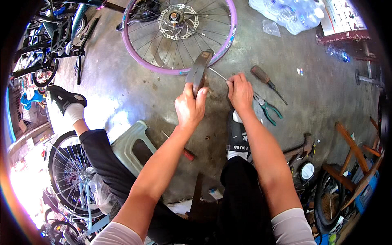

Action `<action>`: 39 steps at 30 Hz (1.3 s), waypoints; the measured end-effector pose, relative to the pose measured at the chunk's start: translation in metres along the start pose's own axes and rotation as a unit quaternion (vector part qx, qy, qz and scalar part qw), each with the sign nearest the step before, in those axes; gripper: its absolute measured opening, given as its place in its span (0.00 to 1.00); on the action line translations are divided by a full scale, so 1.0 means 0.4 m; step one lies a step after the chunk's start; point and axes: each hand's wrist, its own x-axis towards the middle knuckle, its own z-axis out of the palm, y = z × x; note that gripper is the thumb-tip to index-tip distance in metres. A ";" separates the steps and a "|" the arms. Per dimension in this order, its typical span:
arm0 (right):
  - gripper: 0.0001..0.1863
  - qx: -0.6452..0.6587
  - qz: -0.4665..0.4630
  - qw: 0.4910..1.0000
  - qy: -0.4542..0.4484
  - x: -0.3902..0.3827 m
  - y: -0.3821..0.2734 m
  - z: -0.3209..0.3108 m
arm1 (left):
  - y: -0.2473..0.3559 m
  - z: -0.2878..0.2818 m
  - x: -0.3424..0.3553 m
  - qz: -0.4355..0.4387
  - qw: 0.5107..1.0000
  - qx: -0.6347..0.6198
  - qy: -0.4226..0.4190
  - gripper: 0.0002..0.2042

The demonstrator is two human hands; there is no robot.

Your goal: The person repairs a bicycle wheel by using a hammer to tap a metal rod into the hub, then uses pliers and a wrench to tighten or adjust the axle components.

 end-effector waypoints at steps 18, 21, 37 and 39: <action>0.06 0.002 0.002 1.000 -0.012 -0.006 0.000 0.001 | 0.045 -0.031 0.004 0.095 0.989 -0.109 0.000 0.16; 0.06 0.001 0.000 1.000 -0.018 -0.003 -0.019 0.001 | -0.049 0.024 -0.019 0.004 0.973 0.191 -0.130 0.21; 0.06 -0.010 0.009 1.000 -0.021 -0.007 -0.024 0.007 | -0.049 0.021 -0.007 -0.018 0.974 0.221 -0.053 0.18; 0.06 -0.015 0.014 1.000 -0.014 -0.016 -0.007 0.001 | 0.007 -0.021 0.018 -0.017 0.989 0.138 -0.048 0.19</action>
